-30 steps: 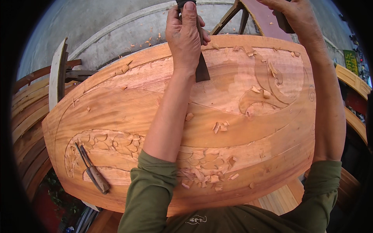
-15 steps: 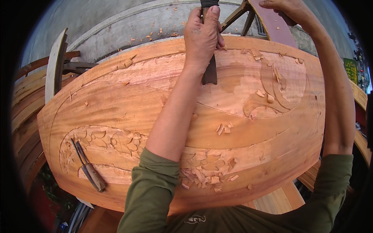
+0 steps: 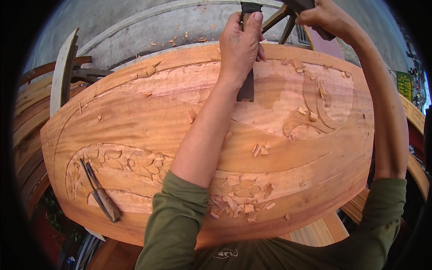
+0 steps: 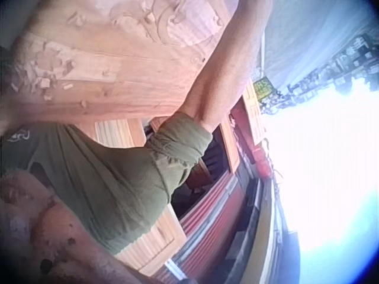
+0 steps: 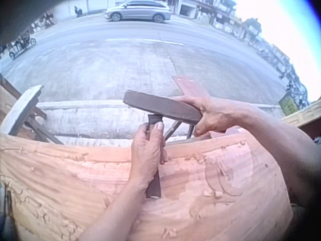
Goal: The person carves decorative patterns into a large wooden board using a chisel and a wooden mallet.
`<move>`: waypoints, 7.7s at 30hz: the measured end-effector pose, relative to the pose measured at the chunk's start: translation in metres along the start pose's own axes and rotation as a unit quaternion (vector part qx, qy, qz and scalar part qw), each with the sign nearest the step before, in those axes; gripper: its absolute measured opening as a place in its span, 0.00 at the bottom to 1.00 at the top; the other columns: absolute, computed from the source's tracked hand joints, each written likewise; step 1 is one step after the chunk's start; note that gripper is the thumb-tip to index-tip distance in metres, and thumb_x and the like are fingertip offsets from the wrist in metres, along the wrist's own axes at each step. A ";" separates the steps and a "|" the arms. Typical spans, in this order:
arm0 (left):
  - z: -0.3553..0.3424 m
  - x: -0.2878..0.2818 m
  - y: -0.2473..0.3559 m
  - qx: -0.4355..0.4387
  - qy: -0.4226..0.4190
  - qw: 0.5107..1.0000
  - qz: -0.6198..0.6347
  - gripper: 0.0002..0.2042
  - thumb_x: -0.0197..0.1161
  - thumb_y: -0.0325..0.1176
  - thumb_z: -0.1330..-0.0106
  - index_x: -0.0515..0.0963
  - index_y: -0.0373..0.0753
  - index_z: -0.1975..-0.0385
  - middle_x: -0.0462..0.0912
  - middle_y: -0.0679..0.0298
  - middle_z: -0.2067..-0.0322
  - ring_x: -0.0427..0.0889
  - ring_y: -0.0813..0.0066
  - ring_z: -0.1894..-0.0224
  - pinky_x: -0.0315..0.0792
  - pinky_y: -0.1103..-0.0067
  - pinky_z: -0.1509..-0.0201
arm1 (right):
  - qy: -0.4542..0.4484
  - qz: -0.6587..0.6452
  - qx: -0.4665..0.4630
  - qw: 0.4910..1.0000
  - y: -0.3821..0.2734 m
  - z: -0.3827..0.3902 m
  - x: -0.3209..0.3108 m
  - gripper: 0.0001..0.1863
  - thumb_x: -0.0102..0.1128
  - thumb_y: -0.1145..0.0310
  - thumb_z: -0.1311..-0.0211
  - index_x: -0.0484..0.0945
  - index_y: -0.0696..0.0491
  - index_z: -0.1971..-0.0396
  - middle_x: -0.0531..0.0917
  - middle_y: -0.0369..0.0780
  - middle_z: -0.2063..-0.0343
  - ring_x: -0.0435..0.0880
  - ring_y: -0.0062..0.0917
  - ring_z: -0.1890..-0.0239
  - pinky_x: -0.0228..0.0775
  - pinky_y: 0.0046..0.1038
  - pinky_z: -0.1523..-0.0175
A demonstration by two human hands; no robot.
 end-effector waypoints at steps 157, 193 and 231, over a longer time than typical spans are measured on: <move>0.008 0.036 -0.015 -0.025 0.020 0.999 -0.018 0.23 0.63 0.57 0.21 0.74 0.39 0.59 0.77 0.68 0.78 0.76 0.82 0.86 0.66 0.83 0.85 | 0.101 -0.009 0.029 0.994 0.028 -0.013 -0.073 0.49 0.74 0.71 0.48 0.66 0.48 0.22 0.85 0.39 0.62 0.83 0.22 0.68 0.78 0.28 0.64; 0.028 0.027 -0.031 -0.064 0.041 0.997 -0.016 0.24 0.63 0.57 0.21 0.73 0.38 0.59 0.77 0.69 0.78 0.76 0.82 0.86 0.65 0.84 0.85 | -0.100 0.097 -0.031 0.990 0.014 0.000 -0.032 0.51 0.75 0.73 0.49 0.65 0.47 0.20 0.85 0.41 0.45 0.84 0.27 0.50 0.80 0.30 0.53; 0.020 0.035 0.012 0.068 0.076 0.994 0.028 0.21 0.58 0.54 0.18 0.72 0.39 0.55 0.78 0.65 0.76 0.78 0.79 0.84 0.69 0.82 0.85 | 0.261 -0.183 -0.150 0.936 0.005 0.048 -0.054 0.47 0.76 0.75 0.46 0.67 0.52 0.23 0.82 0.32 0.66 0.79 0.13 0.70 0.73 0.21 0.65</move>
Point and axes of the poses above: each hand's wrist, its own z-axis away from the middle knuckle, its own x-axis out of the palm, y = z × x, the point moved 7 cm from there along -z, towards the middle knuckle
